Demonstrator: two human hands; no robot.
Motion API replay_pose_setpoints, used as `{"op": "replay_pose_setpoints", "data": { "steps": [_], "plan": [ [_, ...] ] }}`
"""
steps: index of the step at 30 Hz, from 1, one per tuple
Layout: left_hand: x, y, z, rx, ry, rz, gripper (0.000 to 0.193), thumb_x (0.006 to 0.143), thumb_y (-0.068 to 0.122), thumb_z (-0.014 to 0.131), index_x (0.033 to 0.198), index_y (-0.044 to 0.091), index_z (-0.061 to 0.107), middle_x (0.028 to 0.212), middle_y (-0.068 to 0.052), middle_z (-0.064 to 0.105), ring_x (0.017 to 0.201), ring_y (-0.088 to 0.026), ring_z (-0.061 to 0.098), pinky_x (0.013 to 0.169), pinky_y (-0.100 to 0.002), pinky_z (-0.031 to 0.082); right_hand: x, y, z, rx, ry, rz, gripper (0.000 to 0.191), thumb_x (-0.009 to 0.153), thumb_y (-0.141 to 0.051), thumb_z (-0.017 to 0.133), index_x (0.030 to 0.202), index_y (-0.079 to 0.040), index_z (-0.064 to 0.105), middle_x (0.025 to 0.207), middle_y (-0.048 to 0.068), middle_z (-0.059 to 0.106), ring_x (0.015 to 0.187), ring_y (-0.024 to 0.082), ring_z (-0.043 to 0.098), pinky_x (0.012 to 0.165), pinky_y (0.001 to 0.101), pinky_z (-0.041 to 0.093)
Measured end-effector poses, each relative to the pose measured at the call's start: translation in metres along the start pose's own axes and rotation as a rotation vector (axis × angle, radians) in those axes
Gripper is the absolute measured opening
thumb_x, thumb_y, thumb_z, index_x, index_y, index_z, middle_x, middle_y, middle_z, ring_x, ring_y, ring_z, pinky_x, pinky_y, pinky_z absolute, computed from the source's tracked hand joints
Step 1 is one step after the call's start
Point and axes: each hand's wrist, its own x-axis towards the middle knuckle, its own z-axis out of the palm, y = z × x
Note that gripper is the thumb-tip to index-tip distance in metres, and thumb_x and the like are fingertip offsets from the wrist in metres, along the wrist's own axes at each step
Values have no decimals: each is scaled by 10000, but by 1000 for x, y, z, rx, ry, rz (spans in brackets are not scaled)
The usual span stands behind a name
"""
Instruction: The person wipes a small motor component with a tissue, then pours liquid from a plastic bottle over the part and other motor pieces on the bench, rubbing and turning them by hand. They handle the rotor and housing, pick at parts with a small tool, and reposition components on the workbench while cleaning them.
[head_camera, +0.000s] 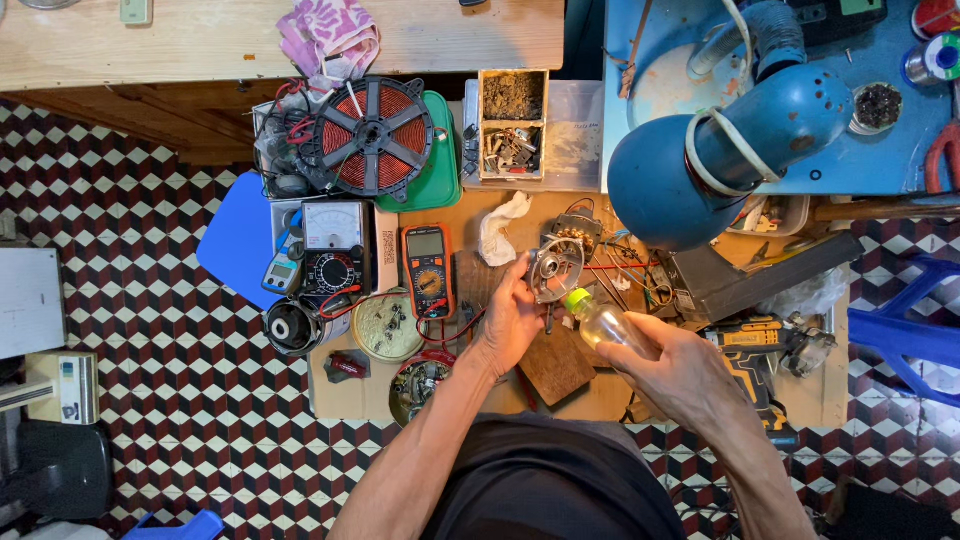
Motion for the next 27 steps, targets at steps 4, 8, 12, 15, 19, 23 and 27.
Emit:
{"op": "replay_pose_setpoints", "data": {
  "steps": [4,8,12,15,19,23,27],
  "plan": [
    [2,-2,1,-40,-20,27,362,1017,492,594,1061,151,484,1255,-118,722,1095,-217,649,940,-402,519,-2,7,2,63,-54,81,627,833,-572,691,1343,-208,682,727,135,729,700,215,720,690,392,542],
    [-5,-2,2,174,-61,93,478,974,518,637,1262,138,594,1190,-71,696,1109,-176,643,994,-357,480,0,20,7,198,-49,20,606,867,-513,694,1363,-166,669,757,105,683,672,178,649,630,348,515],
    [-6,-3,5,288,-82,169,635,905,432,783,1370,87,522,1196,-51,668,1146,-165,634,1038,-366,452,-5,36,7,409,4,-25,651,829,-445,708,1384,-113,633,887,58,761,747,144,695,676,299,552],
    [2,-4,7,291,-73,255,869,795,350,857,1510,125,416,1254,-24,638,1165,-164,658,1156,-333,412,-16,45,2,450,66,107,647,837,-427,726,1395,-115,629,978,60,778,773,174,706,721,309,551],
    [7,-11,4,265,-53,269,951,774,251,881,1556,83,366,1316,-43,605,1192,-134,624,1116,-373,446,-28,44,-1,700,-25,134,624,870,-385,691,1409,-83,608,986,163,737,763,234,757,703,343,596],
    [11,-20,0,338,-64,305,952,774,180,869,1564,74,347,1287,-98,614,1147,-191,652,1034,-357,524,-33,35,11,879,-211,167,622,904,-407,622,1409,-46,587,956,203,772,694,238,713,595,342,569],
    [19,-32,-6,369,-55,375,915,799,84,855,1565,37,357,1274,-135,625,1127,-222,657,1000,-365,558,-27,26,28,1029,-338,98,594,935,-440,539,1262,53,592,883,231,757,595,256,714,504,350,582]
  ]
}}
